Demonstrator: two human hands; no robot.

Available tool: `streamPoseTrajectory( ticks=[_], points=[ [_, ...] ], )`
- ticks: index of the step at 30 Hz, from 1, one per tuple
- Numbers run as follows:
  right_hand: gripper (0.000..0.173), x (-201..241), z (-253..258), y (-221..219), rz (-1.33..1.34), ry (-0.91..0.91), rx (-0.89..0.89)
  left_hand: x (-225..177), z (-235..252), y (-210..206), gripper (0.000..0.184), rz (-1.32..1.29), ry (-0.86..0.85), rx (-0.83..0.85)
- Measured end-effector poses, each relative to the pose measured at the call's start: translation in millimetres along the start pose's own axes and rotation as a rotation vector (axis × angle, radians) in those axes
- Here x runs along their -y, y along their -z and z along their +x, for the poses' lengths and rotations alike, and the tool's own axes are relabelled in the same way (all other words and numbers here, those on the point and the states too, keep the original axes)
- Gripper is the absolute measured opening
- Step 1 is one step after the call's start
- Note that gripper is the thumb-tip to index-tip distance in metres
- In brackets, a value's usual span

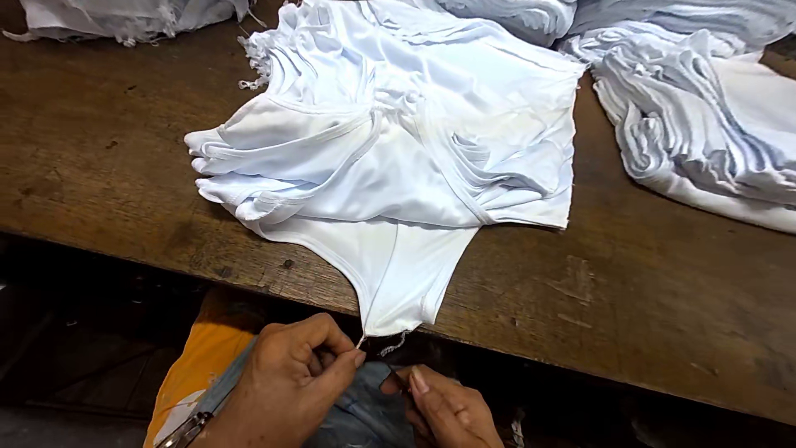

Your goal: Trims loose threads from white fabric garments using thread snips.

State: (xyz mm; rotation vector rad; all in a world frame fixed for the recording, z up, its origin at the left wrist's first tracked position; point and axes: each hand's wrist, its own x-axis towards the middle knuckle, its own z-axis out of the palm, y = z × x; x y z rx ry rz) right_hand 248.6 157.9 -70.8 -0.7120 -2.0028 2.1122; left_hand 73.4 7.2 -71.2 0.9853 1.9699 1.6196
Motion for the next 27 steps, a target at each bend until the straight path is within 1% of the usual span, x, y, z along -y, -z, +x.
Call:
streamPoseTrajectory(
  ticks=[2,6,9,14,19,21,24,25,27],
  points=[
    [0.041,2,5,-2,-0.013,-0.003,0.008,0,-1,-1,0.01,-0.043,0.034,0.005],
    [0.038,6,17,-5,-0.074,0.012,-0.02,-2,-1,-1,0.01,-0.049,0.028,0.02],
    [0.038,7,24,-6,-0.152,0.056,-0.028,-4,-2,-1,0.009,-0.05,0.047,0.022],
    [0.038,8,28,-8,-0.224,0.075,-0.048,0,-2,-2,0.009,-0.043,0.041,0.017],
    [0.039,0,32,-11,-0.399,0.159,-0.134,3,-5,-4,0.01,-0.062,0.096,0.063],
    [0.038,3,27,-6,-0.324,0.148,-0.115,0,-4,-7,0.011,-0.152,0.182,0.113],
    [0.041,14,9,15,-0.148,0.099,-0.052,-10,6,-8,0.036,-0.482,0.36,0.252],
    [0.043,17,2,23,-0.128,0.096,-0.053,-14,9,-11,0.039,-0.575,0.399,0.276],
    [0.045,21,-9,37,-0.126,0.102,-0.068,-20,14,-20,0.035,-0.733,0.477,0.301]
  ],
)
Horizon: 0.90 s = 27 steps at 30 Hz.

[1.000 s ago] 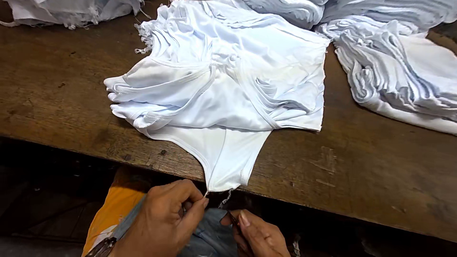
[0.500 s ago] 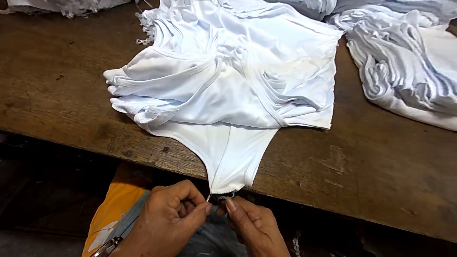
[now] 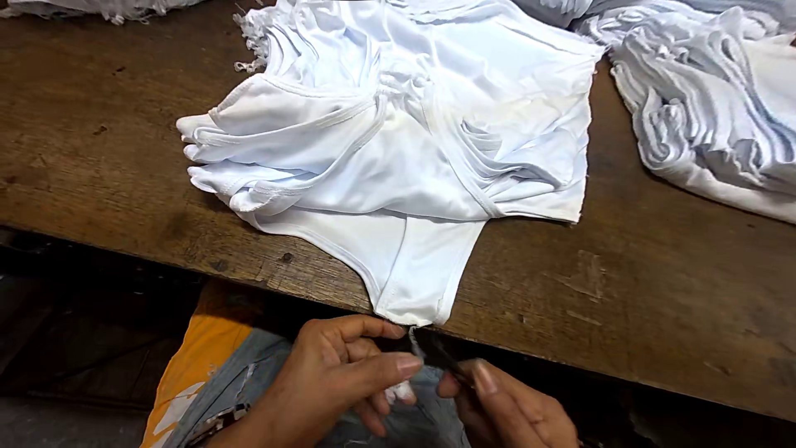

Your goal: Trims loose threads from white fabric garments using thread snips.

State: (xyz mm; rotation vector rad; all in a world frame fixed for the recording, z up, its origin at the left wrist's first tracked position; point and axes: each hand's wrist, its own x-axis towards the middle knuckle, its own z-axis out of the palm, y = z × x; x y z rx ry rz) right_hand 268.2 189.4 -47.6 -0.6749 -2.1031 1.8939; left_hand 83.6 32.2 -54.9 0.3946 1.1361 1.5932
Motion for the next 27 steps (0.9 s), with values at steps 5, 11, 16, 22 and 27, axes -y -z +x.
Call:
streamPoseTrajectory(
  ticks=[5,11,16,22,27],
  points=[
    [0.045,4,-12,12,0.033,0.02,-0.03,-1,16,-24,0.029,-0.174,0.134,-0.056],
    [0.043,-1,-8,7,-0.026,0.023,-0.042,2,20,-26,0.015,-0.126,0.112,-0.149],
    [0.042,-2,0,8,-0.157,-0.081,0.058,18,3,-9,0.015,0.053,0.02,-0.042],
    [0.04,-3,11,-1,-0.232,-0.066,0.093,19,-2,-2,0.015,0.042,0.024,-0.009],
    [0.039,-3,16,-7,-0.268,-0.035,0.074,19,-1,0,0.013,0.028,0.039,-0.013]
  ],
)
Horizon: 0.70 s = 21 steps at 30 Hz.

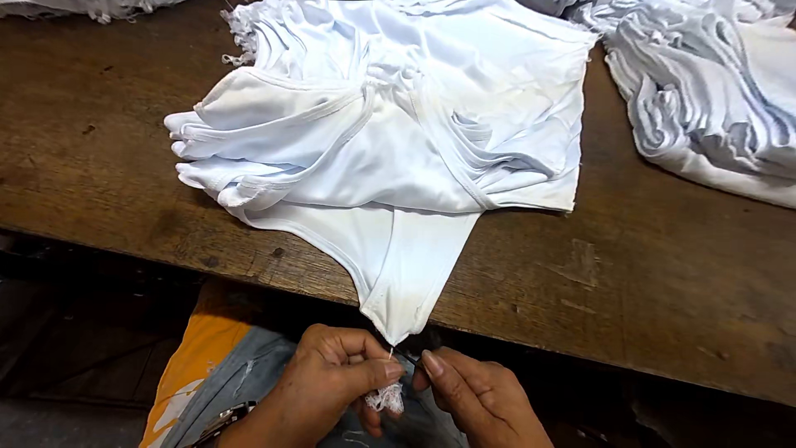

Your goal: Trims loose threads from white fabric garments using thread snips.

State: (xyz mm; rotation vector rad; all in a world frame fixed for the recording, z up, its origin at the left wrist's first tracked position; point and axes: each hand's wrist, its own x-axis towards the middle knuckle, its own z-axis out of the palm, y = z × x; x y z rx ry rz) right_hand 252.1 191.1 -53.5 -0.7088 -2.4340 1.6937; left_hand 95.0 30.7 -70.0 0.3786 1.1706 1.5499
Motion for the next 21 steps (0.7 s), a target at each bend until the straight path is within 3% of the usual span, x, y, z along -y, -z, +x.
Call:
streamPoseTrajectory(
  ticks=[6,10,13,15,17,21],
  points=[
    [0.044,-6,1,-10,-0.281,0.128,-0.133,5,-1,2,0.014,0.078,-0.024,0.074],
    [0.038,14,-2,7,-0.214,0.242,-0.179,16,-2,8,0.015,0.432,-0.151,0.127],
    [0.057,18,13,3,-0.466,0.341,-0.301,24,0,14,0.011,0.729,-0.198,0.135],
    [0.038,9,32,1,-0.654,0.455,-0.343,25,-1,16,0.023,0.877,-0.244,0.161],
    [0.016,13,49,12,-0.641,0.522,-0.311,24,-4,18,0.019,0.981,-0.346,0.154],
    [0.003,71,75,56,-0.488,0.486,-0.073,13,-12,22,0.027,0.987,-0.545,0.067]
  ],
)
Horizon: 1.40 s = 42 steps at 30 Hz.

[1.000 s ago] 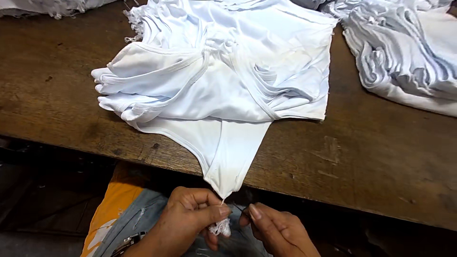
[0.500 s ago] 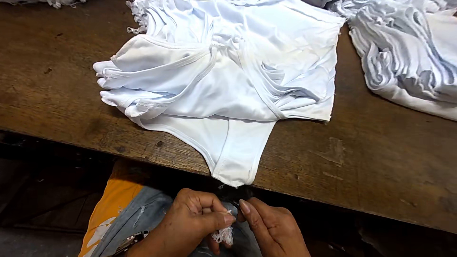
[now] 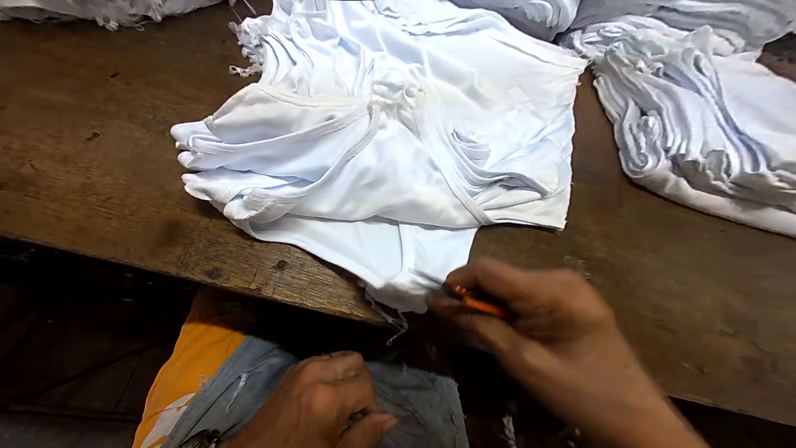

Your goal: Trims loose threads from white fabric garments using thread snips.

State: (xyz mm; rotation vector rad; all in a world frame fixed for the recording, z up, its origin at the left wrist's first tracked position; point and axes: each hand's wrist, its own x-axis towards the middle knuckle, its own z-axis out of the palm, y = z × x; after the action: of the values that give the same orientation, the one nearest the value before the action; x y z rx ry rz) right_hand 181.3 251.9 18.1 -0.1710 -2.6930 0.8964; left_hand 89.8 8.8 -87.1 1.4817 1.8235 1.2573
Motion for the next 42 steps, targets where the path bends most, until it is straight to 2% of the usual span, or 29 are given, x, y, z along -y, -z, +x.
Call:
streamPoseTrajectory(
  ticks=[3,4,6,8,9,11,13,16,17,19,21,23,26,28,31,34,36,38,42],
  points=[
    [0.009,7,45,42,0.064,0.025,0.119,-9,6,14,0.024,0.013,-0.039,-0.113],
    [0.009,6,61,49,0.086,0.04,0.107,-12,10,20,0.021,0.047,-0.051,-0.154],
    [0.012,-3,95,50,0.134,0.037,-0.101,-16,24,29,0.018,0.197,-0.081,-0.263],
    [0.014,-20,127,40,0.014,0.01,-0.334,-19,41,39,0.018,0.394,-0.098,-0.332],
    [0.013,-29,137,33,-0.098,-0.036,-0.36,-18,49,43,0.022,0.465,-0.097,-0.342],
    [0.023,-42,142,13,-0.237,-0.196,-0.243,-14,64,47,0.032,0.552,-0.057,-0.332],
    [0.03,-52,128,-7,-0.29,-0.262,-0.187,-8,74,45,0.03,0.583,-0.039,-0.321],
    [0.031,-48,83,-12,-0.2,-0.112,-0.239,-3,76,42,0.02,0.536,-0.113,-0.349],
    [0.032,-40,61,-9,-0.109,-0.081,-0.196,-5,73,41,0.02,0.514,-0.122,-0.336],
    [0.045,-24,19,-6,0.123,-0.042,0.003,-11,65,42,0.02,0.453,-0.133,-0.33],
    [0.058,-21,-18,-21,0.173,-0.022,0.129,-20,54,43,0.018,0.384,-0.13,-0.343],
    [0.049,-22,-41,-48,0.054,0.053,0.072,-25,40,40,0.016,0.324,-0.112,-0.351],
    [0.02,-20,-52,-71,-0.063,0.144,-0.08,-21,20,27,0.012,0.157,-0.055,-0.353],
    [0.016,-19,-56,-71,-0.073,0.146,-0.051,-18,8,19,0.007,-0.048,0.021,-0.379],
    [0.019,-14,-71,-56,0.048,0.009,0.062,-13,-3,13,0.007,-0.454,0.226,-0.387],
    [0.034,-4,-89,-42,0.399,-0.175,0.152,-3,-6,11,0.011,-0.692,0.426,-0.326],
    [0.042,0,-104,-52,0.608,-0.269,0.177,2,-6,12,0.013,-0.792,0.506,-0.256],
    [0.048,1,-119,-70,0.661,-0.377,0.181,3,-5,11,0.015,-0.829,0.523,-0.224],
    [0.045,7,-131,-89,0.807,-0.467,0.153,6,-1,15,0.056,-0.618,0.439,-0.155]
  ],
)
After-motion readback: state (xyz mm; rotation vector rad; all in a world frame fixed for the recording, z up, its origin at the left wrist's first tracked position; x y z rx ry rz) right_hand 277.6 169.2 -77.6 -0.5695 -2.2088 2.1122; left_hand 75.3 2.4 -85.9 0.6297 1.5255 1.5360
